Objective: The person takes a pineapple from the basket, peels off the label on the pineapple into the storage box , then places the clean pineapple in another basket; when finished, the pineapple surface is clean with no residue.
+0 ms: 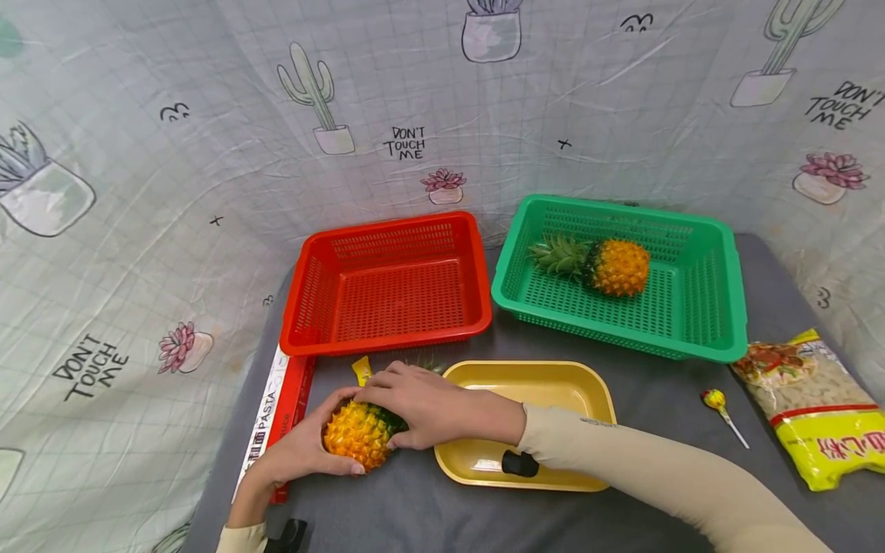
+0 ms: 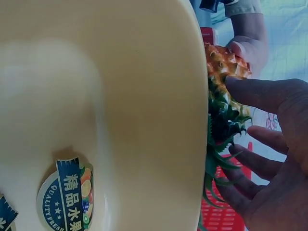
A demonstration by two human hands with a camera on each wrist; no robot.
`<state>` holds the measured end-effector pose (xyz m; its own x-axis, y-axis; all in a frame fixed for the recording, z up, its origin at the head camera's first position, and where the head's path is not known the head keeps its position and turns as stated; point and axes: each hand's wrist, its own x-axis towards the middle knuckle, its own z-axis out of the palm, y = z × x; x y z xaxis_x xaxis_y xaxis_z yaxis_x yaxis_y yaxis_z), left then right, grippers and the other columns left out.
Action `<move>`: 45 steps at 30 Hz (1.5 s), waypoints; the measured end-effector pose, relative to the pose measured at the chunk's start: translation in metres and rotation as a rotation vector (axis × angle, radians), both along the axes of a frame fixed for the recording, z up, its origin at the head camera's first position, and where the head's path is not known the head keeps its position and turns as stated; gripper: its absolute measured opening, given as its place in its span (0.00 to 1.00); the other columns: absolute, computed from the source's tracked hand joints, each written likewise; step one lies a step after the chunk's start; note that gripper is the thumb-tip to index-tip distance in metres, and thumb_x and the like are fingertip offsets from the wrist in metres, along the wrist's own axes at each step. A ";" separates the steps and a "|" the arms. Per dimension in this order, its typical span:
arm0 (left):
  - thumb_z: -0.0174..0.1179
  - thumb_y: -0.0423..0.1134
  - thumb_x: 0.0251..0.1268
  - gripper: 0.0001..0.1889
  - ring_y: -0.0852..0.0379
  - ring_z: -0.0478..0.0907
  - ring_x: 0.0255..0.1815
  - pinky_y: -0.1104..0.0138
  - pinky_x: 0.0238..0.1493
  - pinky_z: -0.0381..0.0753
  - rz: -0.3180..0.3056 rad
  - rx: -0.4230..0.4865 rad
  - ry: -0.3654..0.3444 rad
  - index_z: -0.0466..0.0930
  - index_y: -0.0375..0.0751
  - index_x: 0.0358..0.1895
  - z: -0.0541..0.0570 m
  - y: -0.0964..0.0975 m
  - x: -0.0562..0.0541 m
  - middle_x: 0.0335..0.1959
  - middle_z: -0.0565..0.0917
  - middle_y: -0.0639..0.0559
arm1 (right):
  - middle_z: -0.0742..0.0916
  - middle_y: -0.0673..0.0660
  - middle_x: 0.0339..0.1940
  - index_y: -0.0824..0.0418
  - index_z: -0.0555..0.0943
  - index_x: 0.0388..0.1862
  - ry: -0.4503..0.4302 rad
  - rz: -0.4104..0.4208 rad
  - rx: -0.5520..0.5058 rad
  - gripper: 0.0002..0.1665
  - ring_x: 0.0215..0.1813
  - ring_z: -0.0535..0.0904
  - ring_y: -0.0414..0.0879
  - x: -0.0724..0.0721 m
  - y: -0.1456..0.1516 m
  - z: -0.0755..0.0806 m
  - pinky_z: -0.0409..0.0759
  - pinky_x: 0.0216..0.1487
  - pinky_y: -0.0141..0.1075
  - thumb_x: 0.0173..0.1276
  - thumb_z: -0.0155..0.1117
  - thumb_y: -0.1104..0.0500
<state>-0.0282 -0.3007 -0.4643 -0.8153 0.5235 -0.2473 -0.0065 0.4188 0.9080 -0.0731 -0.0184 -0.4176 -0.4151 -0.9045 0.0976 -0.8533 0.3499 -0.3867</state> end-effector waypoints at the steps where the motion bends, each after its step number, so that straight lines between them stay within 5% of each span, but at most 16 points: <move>1: 0.82 0.36 0.54 0.51 0.42 0.76 0.58 0.58 0.55 0.81 0.006 -0.004 -0.003 0.59 0.56 0.79 0.000 0.000 0.000 0.66 0.73 0.43 | 0.77 0.53 0.74 0.53 0.71 0.80 0.003 0.000 0.005 0.46 0.70 0.71 0.48 0.000 -0.001 0.000 0.71 0.71 0.39 0.67 0.79 0.44; 11: 0.82 0.36 0.53 0.54 0.38 0.73 0.59 0.58 0.54 0.81 0.019 -0.017 -0.019 0.56 0.48 0.81 0.002 -0.001 -0.001 0.65 0.73 0.40 | 0.78 0.51 0.71 0.52 0.69 0.81 0.021 -0.016 0.087 0.52 0.69 0.71 0.47 -0.003 -0.009 -0.004 0.71 0.71 0.41 0.63 0.82 0.41; 18: 0.82 0.37 0.53 0.54 0.38 0.73 0.58 0.58 0.54 0.81 0.045 -0.028 -0.038 0.56 0.46 0.81 0.002 -0.002 -0.001 0.64 0.72 0.40 | 0.77 0.51 0.70 0.51 0.67 0.81 0.121 -0.034 0.160 0.56 0.68 0.73 0.47 -0.002 -0.019 -0.009 0.72 0.70 0.42 0.59 0.83 0.38; 25: 0.83 0.39 0.51 0.54 0.42 0.74 0.59 0.60 0.56 0.80 0.028 -0.073 0.040 0.59 0.44 0.81 0.004 -0.005 0.000 0.66 0.74 0.43 | 0.76 0.51 0.72 0.51 0.65 0.81 0.125 -0.056 0.178 0.58 0.70 0.72 0.46 -0.001 -0.022 -0.013 0.71 0.72 0.44 0.58 0.84 0.39; 32: 0.80 0.34 0.58 0.51 0.48 0.74 0.71 0.62 0.67 0.76 0.016 -0.031 -0.016 0.59 0.44 0.83 0.030 -0.027 0.010 0.78 0.67 0.41 | 0.77 0.50 0.72 0.52 0.65 0.82 0.117 -0.046 0.175 0.58 0.73 0.71 0.45 0.000 -0.023 -0.017 0.68 0.74 0.42 0.59 0.84 0.39; 35: 0.77 0.29 0.61 0.46 0.43 0.75 0.70 0.58 0.66 0.78 0.024 -0.011 0.060 0.63 0.42 0.81 0.047 -0.040 0.009 0.77 0.69 0.38 | 0.78 0.50 0.71 0.51 0.67 0.80 0.123 -0.060 0.167 0.56 0.71 0.72 0.44 -0.001 -0.023 -0.018 0.69 0.72 0.42 0.58 0.84 0.37; 39: 0.72 0.26 0.66 0.37 0.41 0.81 0.64 0.55 0.58 0.85 0.159 0.020 0.153 0.69 0.39 0.77 0.066 -0.047 0.003 0.70 0.76 0.36 | 0.78 0.49 0.70 0.50 0.68 0.78 0.110 -0.065 0.149 0.56 0.71 0.72 0.45 -0.001 -0.021 -0.017 0.70 0.71 0.44 0.58 0.83 0.35; 45: 0.70 0.27 0.70 0.29 0.52 0.85 0.55 0.68 0.49 0.86 0.533 0.029 0.351 0.74 0.35 0.72 0.067 -0.032 -0.012 0.64 0.79 0.36 | 0.78 0.50 0.71 0.51 0.67 0.78 0.089 -0.069 0.146 0.56 0.70 0.72 0.46 -0.001 -0.020 -0.016 0.69 0.70 0.43 0.58 0.82 0.33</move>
